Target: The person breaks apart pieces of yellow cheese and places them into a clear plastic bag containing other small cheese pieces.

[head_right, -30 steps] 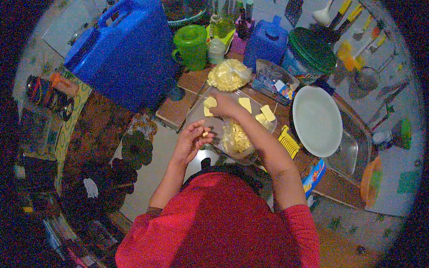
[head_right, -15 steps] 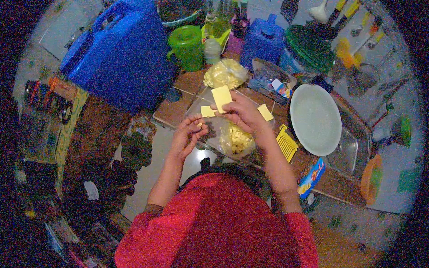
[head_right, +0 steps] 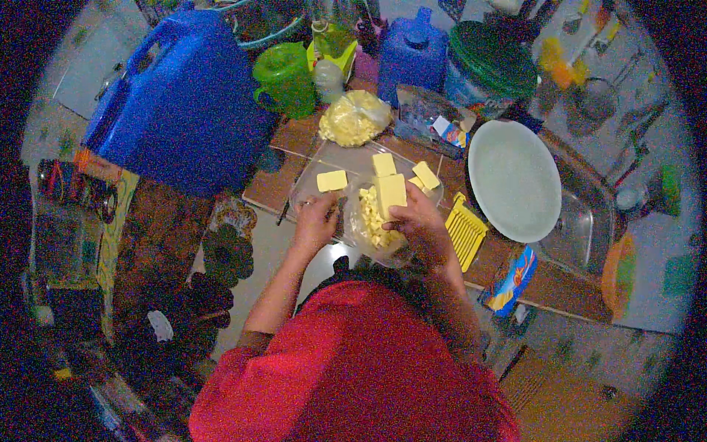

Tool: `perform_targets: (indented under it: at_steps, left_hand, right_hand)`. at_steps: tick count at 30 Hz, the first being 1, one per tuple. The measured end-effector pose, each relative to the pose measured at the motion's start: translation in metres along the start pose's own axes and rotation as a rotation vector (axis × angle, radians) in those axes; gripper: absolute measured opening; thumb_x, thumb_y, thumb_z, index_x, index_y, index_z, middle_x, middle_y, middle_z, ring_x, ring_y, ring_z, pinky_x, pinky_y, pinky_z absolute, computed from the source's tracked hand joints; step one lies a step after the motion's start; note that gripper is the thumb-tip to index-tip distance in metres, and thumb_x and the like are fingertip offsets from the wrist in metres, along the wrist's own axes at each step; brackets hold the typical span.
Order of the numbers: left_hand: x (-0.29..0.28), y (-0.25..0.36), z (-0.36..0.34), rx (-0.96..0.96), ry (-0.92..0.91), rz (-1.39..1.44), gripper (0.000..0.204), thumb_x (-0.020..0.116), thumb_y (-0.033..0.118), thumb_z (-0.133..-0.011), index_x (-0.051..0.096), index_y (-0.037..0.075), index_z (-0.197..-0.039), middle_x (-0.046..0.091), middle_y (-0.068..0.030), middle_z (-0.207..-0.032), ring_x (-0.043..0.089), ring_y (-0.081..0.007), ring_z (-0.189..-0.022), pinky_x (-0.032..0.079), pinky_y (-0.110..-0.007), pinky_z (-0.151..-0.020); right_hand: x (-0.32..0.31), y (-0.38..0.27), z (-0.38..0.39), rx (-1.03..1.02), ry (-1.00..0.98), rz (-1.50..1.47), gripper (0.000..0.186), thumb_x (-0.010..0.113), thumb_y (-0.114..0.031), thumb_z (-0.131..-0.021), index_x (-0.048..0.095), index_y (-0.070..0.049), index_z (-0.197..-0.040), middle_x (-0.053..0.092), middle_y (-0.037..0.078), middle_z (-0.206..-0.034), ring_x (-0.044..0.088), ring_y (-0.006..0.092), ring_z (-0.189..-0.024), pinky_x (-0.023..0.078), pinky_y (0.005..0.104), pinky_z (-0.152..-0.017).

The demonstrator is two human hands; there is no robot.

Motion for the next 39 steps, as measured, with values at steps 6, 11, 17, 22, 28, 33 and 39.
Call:
perform_targets:
  at_steps: [6, 11, 17, 22, 28, 33, 39]
  left_hand:
    - [0.008, -0.009, 0.007, 0.002, 0.002, -0.127, 0.033, 0.061, 0.013, -0.071, 0.06, 0.013, -0.104, 0.063, -0.0067, -0.086, 0.053, -0.0269, -0.091, 0.031, -0.045, -0.085]
    - [0.003, -0.011, 0.01, 0.031, 0.062, -0.13, 0.032, 0.063, 0.013, -0.07, 0.06, 0.013, -0.102, 0.062, -0.0057, -0.089, 0.051, -0.0259, -0.096, 0.03, -0.045, -0.085]
    - [-0.001, -0.014, 0.009, -0.019, -0.007, -0.053, 0.028, 0.06, 0.01, -0.071, 0.061, 0.012, -0.098, 0.061, -0.0064, -0.094, 0.05, -0.0261, -0.098, 0.03, -0.044, -0.082]
    - [-0.018, -0.003, 0.008, 0.004, 0.197, -0.009, 0.024, 0.059, 0.01, -0.073, 0.061, 0.008, -0.097, 0.061, -0.0096, -0.09, 0.052, -0.0279, -0.094, 0.033, -0.043, -0.082]
    - [-0.033, 0.042, 0.002, -0.15, -0.134, 0.944, 0.032, 0.065, 0.014, -0.078, 0.056, 0.003, -0.106, 0.057, -0.0043, -0.093, 0.054, -0.0118, -0.078, 0.045, -0.027, -0.071]
    - [-0.047, 0.079, -0.003, -0.121, -0.261, 1.2, 0.045, 0.067, 0.006, -0.076, 0.049, 0.001, -0.117, 0.054, -0.003, -0.097, 0.053, -0.0082, -0.081, 0.046, -0.024, -0.072]
    - [-0.04, 0.082, -0.005, -0.129, -0.303, 1.218, 0.05, 0.069, 0.003, -0.073, 0.048, 0.0, -0.118, 0.057, -0.0052, -0.099, 0.055, -0.0096, -0.082, 0.047, -0.024, -0.074]
  right_hand:
    - [-0.002, 0.009, 0.006, 0.009, 0.045, -0.149, 0.053, 0.053, -0.002, -0.077, 0.035, 0.002, -0.126, 0.052, 0.01, -0.114, 0.058, 0.0171, -0.093, 0.054, 0.028, -0.072]
    - [0.002, 0.011, 0.007, 0.025, 0.047, -0.183, 0.056, 0.055, 0.0, -0.075, 0.034, 0.002, -0.126, 0.052, 0.011, -0.115, 0.058, 0.0182, -0.095, 0.055, 0.0295, -0.074]
    - [0.004, 0.014, 0.006, 0.014, 0.022, -0.186, 0.058, 0.057, 0.0, -0.073, 0.034, 0.001, -0.126, 0.052, 0.012, -0.116, 0.057, 0.0195, -0.098, 0.053, 0.0292, -0.077]
    - [0.008, 0.014, 0.008, -0.022, 0.064, -0.103, 0.061, 0.062, 0.0, -0.073, 0.033, 0.001, -0.126, 0.054, 0.012, -0.116, 0.056, 0.021, -0.102, 0.048, 0.0317, -0.085]
    - [0.016, 0.008, 0.008, -0.062, 0.082, -0.163, 0.07, 0.067, 0.0, -0.068, 0.032, 0.001, -0.128, 0.049, 0.015, -0.122, 0.051, 0.0245, -0.109, 0.041, 0.0356, -0.093]
    - [0.017, 0.005, 0.009, -0.087, 0.073, -0.109, 0.07, 0.068, -0.001, -0.069, 0.032, 0.002, -0.129, 0.049, 0.016, -0.122, 0.051, 0.025, -0.109, 0.041, 0.0359, -0.093]
    - [0.014, 0.001, 0.012, -0.115, 0.063, -0.063, 0.071, 0.069, -0.001, -0.07, 0.031, 0.002, -0.13, 0.049, 0.017, -0.121, 0.051, 0.0245, -0.109, 0.042, 0.0347, -0.092]
Point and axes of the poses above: each hand's wrist, its own z-axis away from the middle knuckle, its own x-axis out of the palm, y = z × x, the point moved 4 cm from there along -z, towards the middle knuckle
